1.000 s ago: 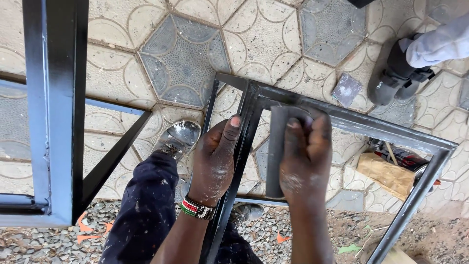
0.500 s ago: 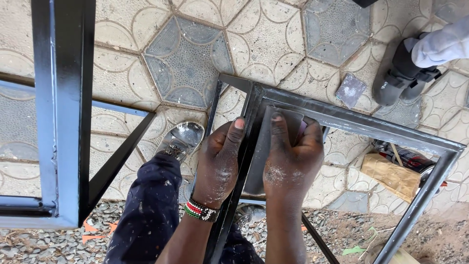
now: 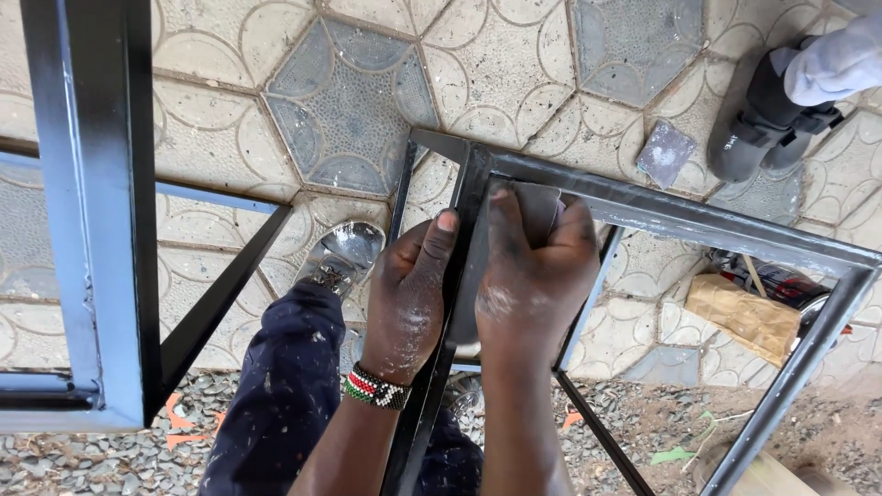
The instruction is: The person sands the surface of a black metal frame using a sanding block. They hold the frame steady with one hand while moving the sanding block back and forth along the bars. The person repositions the frame to access different sections and continues sanding until the end of the clip.
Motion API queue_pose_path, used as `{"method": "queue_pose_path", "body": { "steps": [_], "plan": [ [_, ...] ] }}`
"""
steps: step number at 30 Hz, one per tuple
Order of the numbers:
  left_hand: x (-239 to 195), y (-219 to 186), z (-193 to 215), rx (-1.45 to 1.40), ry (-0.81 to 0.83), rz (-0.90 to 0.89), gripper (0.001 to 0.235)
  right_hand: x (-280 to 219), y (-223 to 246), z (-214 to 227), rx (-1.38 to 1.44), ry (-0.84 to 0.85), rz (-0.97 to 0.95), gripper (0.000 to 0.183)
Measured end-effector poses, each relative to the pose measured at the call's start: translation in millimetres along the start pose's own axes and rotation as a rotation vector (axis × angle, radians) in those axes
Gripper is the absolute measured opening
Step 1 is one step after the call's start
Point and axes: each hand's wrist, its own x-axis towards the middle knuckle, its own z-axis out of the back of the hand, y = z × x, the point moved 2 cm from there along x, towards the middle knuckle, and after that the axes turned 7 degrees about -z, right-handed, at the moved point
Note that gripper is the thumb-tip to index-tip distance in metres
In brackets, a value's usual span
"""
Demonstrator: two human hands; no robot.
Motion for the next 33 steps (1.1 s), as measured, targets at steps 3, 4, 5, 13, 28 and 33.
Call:
{"method": "queue_pose_path", "body": {
  "steps": [3,4,5,13,28,33],
  "plan": [
    [3,7,0,-0.057,-0.02,-0.017,0.05,16,-2,14,-0.064,-0.109,-0.047,0.022],
    [4,7,-2,-0.071,-0.02,-0.035,0.05,28,-17,28,-0.043,-0.162,-0.022,0.021],
    [4,7,-1,-0.085,-0.025,-0.057,0.05,40,-34,40,-0.021,-0.208,0.005,0.021],
    [11,13,2,-0.016,0.01,-0.059,0.052,39,-21,28,-0.008,-0.195,-0.005,0.024],
    [8,-1,1,0.157,-0.006,-0.1,0.05,32,-17,31,-0.094,-0.228,-0.16,0.013],
    [14,21,12,0.247,0.014,-0.096,0.036,86,-60,63,-0.244,-0.071,-0.203,0.022]
  ]
}}
